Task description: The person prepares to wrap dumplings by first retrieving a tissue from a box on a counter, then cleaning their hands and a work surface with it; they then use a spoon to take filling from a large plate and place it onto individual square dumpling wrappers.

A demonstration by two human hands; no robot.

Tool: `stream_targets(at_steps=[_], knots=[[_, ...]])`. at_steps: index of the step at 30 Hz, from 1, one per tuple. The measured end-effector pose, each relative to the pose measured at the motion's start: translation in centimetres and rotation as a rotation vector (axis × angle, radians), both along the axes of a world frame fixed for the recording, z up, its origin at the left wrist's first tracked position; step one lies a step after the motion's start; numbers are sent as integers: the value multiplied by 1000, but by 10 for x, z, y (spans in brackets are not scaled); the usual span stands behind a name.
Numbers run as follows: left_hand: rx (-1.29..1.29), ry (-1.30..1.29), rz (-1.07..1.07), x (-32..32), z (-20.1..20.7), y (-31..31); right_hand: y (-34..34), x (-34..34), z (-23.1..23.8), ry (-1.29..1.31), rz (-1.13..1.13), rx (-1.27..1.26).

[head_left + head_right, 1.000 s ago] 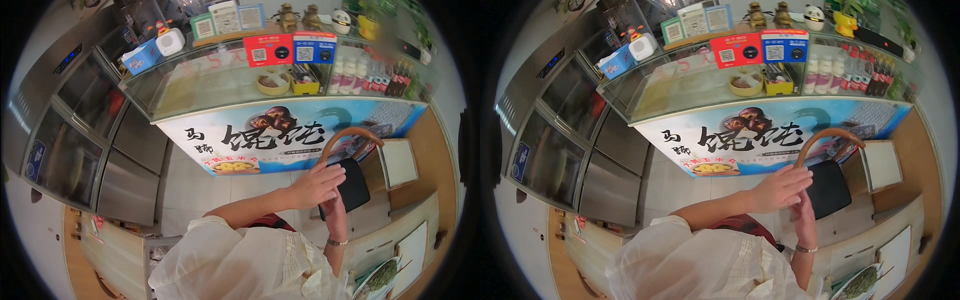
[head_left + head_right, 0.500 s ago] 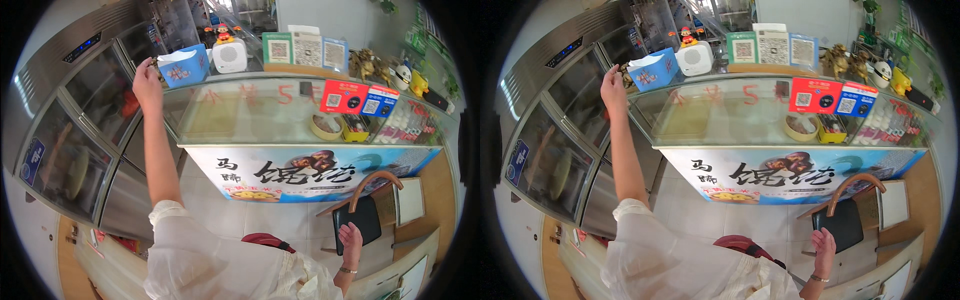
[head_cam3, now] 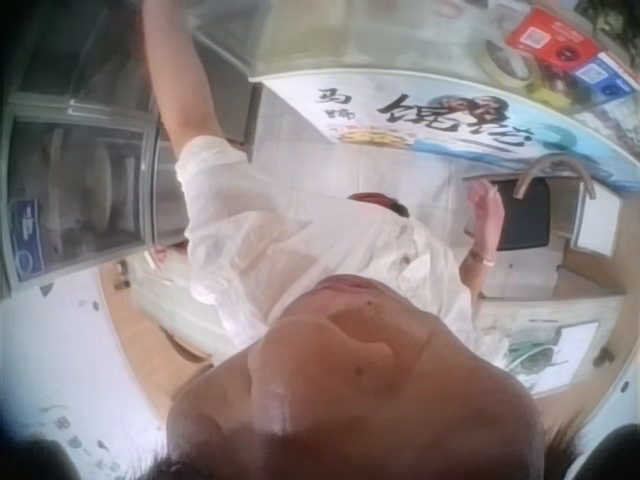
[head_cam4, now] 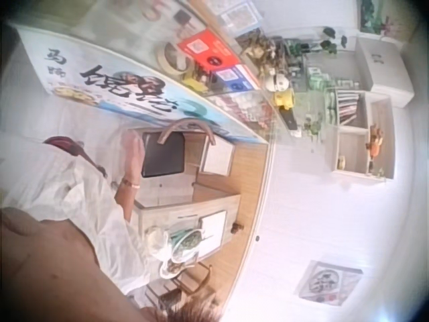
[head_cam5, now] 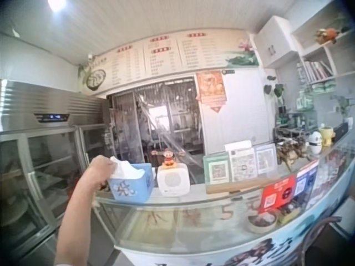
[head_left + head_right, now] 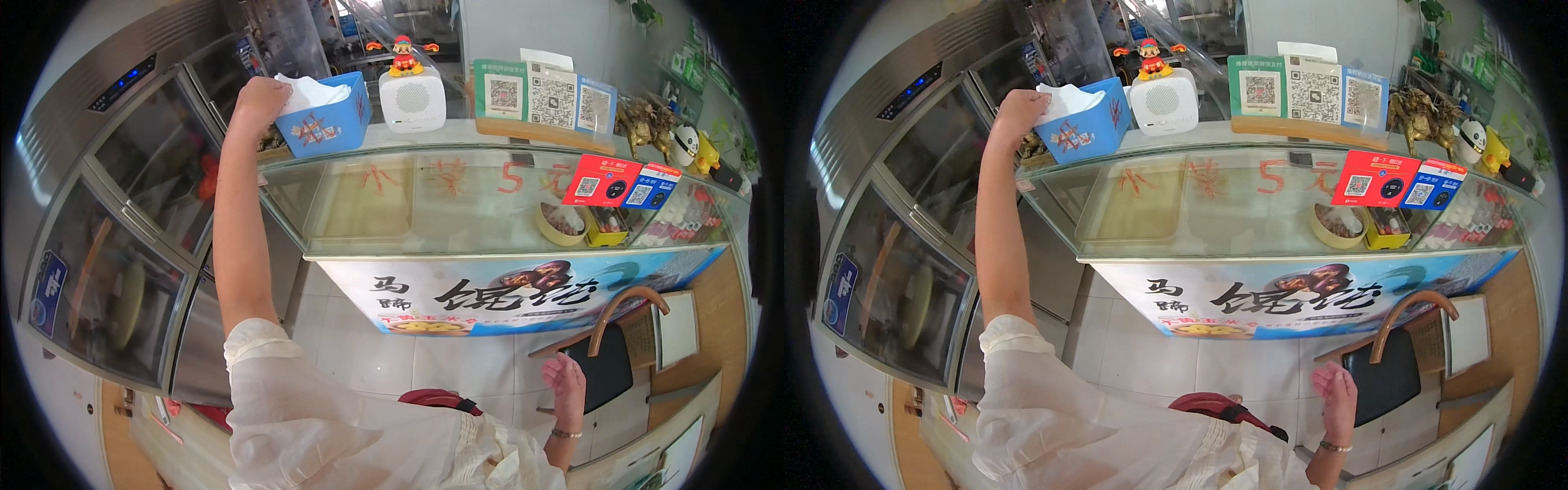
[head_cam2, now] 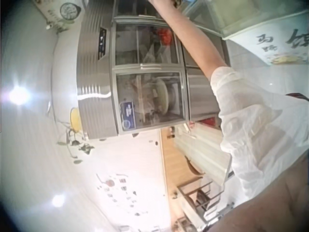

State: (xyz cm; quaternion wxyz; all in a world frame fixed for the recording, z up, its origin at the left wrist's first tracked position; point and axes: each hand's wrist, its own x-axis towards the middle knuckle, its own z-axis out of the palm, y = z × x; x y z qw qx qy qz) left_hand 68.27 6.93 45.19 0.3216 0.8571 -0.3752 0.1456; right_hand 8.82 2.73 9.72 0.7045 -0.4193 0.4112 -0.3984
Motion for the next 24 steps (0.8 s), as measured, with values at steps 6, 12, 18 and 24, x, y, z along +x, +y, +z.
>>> stream_targets(at_steps=[6,12,18,24], knots=[[-194,60,-232,8,2,-5,-6,5,-5,12,-16,4],[-788,429,-440,16,-1,-20,-8,16,3,48,16,-12],[-42,125,-254,6,-5,-21,-14,19,1,56,63,12],[320,-197,-5,-29,43,-12,-17,23,1,32,84,4]])
